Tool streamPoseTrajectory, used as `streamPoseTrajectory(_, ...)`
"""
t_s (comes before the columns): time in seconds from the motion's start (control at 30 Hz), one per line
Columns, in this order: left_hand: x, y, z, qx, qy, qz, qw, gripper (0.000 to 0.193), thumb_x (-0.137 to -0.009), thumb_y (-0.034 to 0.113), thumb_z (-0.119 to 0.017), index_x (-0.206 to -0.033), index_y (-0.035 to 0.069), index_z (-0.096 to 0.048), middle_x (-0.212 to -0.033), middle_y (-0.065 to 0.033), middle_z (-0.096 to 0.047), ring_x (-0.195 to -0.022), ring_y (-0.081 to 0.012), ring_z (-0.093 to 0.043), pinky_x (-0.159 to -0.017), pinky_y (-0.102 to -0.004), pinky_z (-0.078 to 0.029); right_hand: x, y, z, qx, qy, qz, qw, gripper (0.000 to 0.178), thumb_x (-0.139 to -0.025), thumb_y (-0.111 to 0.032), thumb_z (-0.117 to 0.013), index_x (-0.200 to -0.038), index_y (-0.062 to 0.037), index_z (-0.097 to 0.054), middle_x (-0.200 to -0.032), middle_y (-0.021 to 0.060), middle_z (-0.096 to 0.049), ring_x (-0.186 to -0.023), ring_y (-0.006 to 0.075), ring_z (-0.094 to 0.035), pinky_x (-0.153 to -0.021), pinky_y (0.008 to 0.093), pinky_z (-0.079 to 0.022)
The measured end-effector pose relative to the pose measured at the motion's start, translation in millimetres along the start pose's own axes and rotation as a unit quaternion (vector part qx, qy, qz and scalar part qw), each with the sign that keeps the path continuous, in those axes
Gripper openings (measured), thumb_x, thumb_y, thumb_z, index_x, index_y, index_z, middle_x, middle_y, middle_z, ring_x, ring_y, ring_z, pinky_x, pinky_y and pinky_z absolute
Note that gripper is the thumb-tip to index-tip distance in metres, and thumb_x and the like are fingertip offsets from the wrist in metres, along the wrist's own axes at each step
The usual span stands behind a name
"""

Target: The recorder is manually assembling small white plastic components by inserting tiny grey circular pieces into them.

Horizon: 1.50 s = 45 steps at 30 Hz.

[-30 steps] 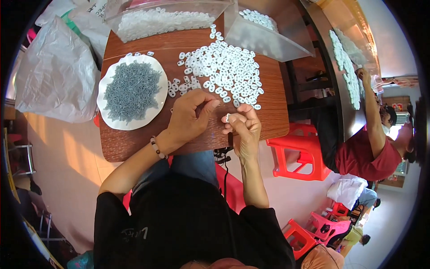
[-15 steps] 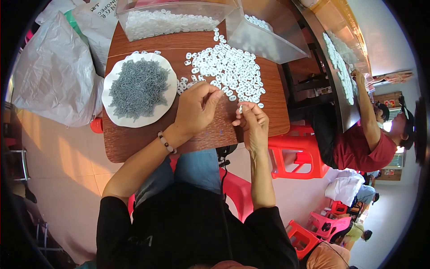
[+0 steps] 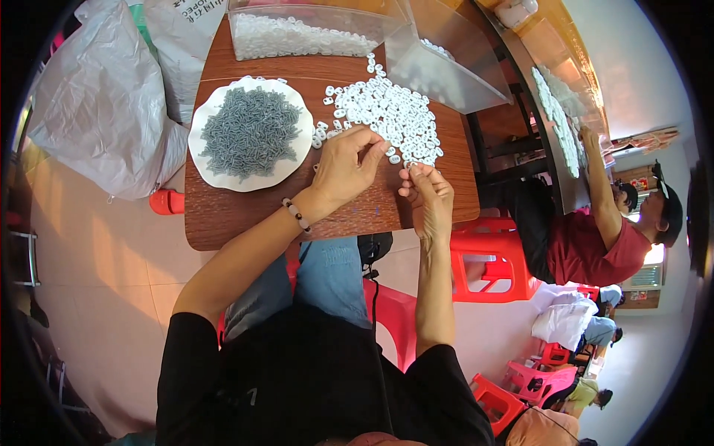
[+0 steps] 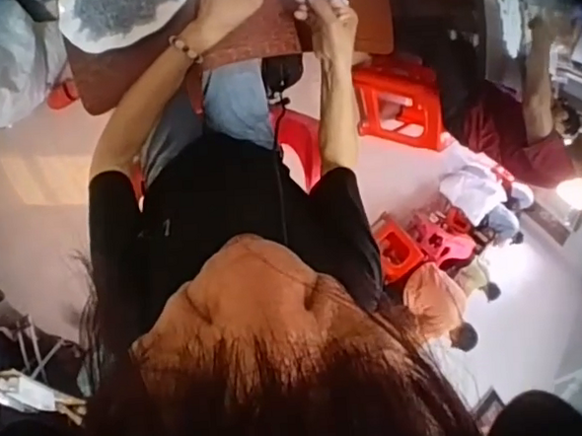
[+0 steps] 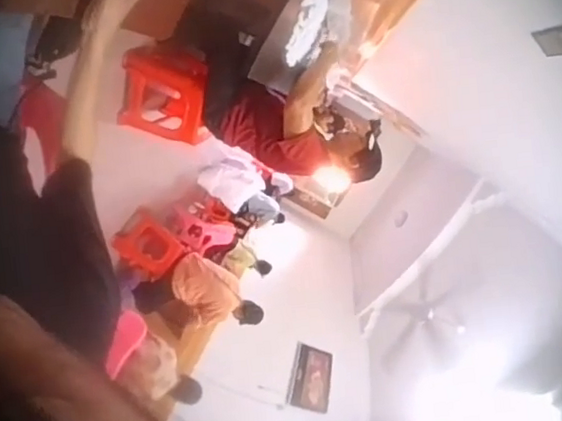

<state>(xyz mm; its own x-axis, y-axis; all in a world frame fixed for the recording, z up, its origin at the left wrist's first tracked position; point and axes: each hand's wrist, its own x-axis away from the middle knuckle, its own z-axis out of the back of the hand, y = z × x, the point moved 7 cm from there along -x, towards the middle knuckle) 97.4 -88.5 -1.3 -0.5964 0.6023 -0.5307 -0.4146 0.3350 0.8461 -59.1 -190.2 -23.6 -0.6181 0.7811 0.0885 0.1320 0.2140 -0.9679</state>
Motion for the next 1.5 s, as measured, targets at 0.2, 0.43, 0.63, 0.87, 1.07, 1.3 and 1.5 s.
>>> streamPoseTrajectory(0.2,1.4,-2.6,-1.1,0.017,0.005,0.014,1.000,0.017,-0.091,0.013,-0.064,-0.084,-0.002,-0.063,-0.067,-0.0044,-0.055,-0.055,-0.0080,-0.045,-0.049,-0.0259,-0.035,0.3,-3.7,-13.4,0.018,0.011,0.030,0.999,0.012,-0.092,-0.009,-0.063,-0.099,0.0009,-0.064,-0.089,0.0083,-0.068,-0.072,0.0097,-0.061,-0.062,0.0226,-0.052)
streamPoseTrajectory(0.43,2.5,-6.1,-5.9,0.030,-0.020,0.032,0.999,0.018,-0.092,0.013,-0.063,-0.084,-0.002,-0.063,-0.064,-0.0003,-0.054,-0.056,-0.0038,-0.043,-0.049,-0.0233,-0.033,1.0,-12.2,-21.8,0.071,-0.001,0.058,0.996,0.015,-0.092,-0.012,-0.065,-0.097,0.0025,-0.067,-0.084,0.0083,-0.069,-0.070,0.0087,-0.061,-0.060,0.0216,-0.050)
streamPoseTrajectory(0.63,7.7,-23.9,-11.4,0.106,-0.032,0.106,0.988,0.017,-0.096,0.012,-0.060,-0.087,-0.003,-0.063,-0.072,0.0033,-0.059,-0.064,-0.0003,-0.047,-0.053,-0.0192,-0.037,-3.7,-11.6,-24.0,0.106,0.026,0.092,0.990,0.017,-0.091,-0.014,-0.066,-0.099,0.0012,-0.067,-0.087,0.0070,-0.069,-0.073,0.0080,-0.061,-0.062,0.0214,-0.049)
streamPoseTrajectory(0.87,13.0,-30.2,-18.5,0.138,-0.062,0.152,0.977,0.017,-0.097,0.012,-0.058,-0.091,-0.003,-0.063,-0.079,0.0006,-0.063,-0.072,-0.0008,-0.053,-0.061,-0.0184,-0.043,-11.6,-9.7,-27.5,0.083,-0.015,0.068,0.994,0.017,-0.091,-0.012,-0.067,-0.102,0.0009,-0.068,-0.091,0.0072,-0.070,-0.080,0.0093,-0.064,-0.064,0.0214,-0.050)
streamPoseTrajectory(1.07,15.3,-34.6,-19.4,0.129,-0.063,0.187,0.972,0.019,-0.095,0.015,-0.060,-0.087,-0.002,-0.064,-0.068,0.0016,-0.057,-0.062,-0.0019,-0.047,-0.054,-0.0207,-0.038,-13.4,-8.5,-23.8,0.083,-0.038,0.042,0.995,0.015,-0.091,-0.011,-0.067,-0.100,0.0020,-0.067,-0.089,0.0086,-0.070,-0.079,0.0110,-0.066,-0.066,0.0221,-0.050)
streamPoseTrajectory(1.3,16.2,-29.0,-21.5,0.117,-0.090,0.177,0.973,0.022,-0.098,0.020,-0.058,-0.089,0.000,-0.063,-0.071,0.0041,-0.057,-0.064,-0.0018,-0.046,-0.057,-0.0196,-0.037,-6.2,-16.1,-24.7,0.110,-0.031,0.091,0.989,0.012,-0.092,-0.009,-0.065,-0.093,0.0032,-0.067,-0.082,0.0063,-0.069,-0.074,0.0103,-0.063,-0.071,0.0227,-0.050)
streamPoseTrajectory(1.5,14.4,-22.5,-21.7,0.133,-0.099,0.179,0.970,0.022,-0.097,0.020,-0.058,-0.089,0.000,-0.063,-0.071,0.0044,-0.057,-0.064,-0.0017,-0.045,-0.057,-0.0195,-0.036,-3.0,-16.6,-24.0,0.106,-0.037,0.094,0.989,0.012,-0.093,-0.008,-0.063,-0.089,0.0033,-0.066,-0.082,0.0081,-0.069,-0.073,0.0108,-0.064,-0.072,0.0235,-0.051)
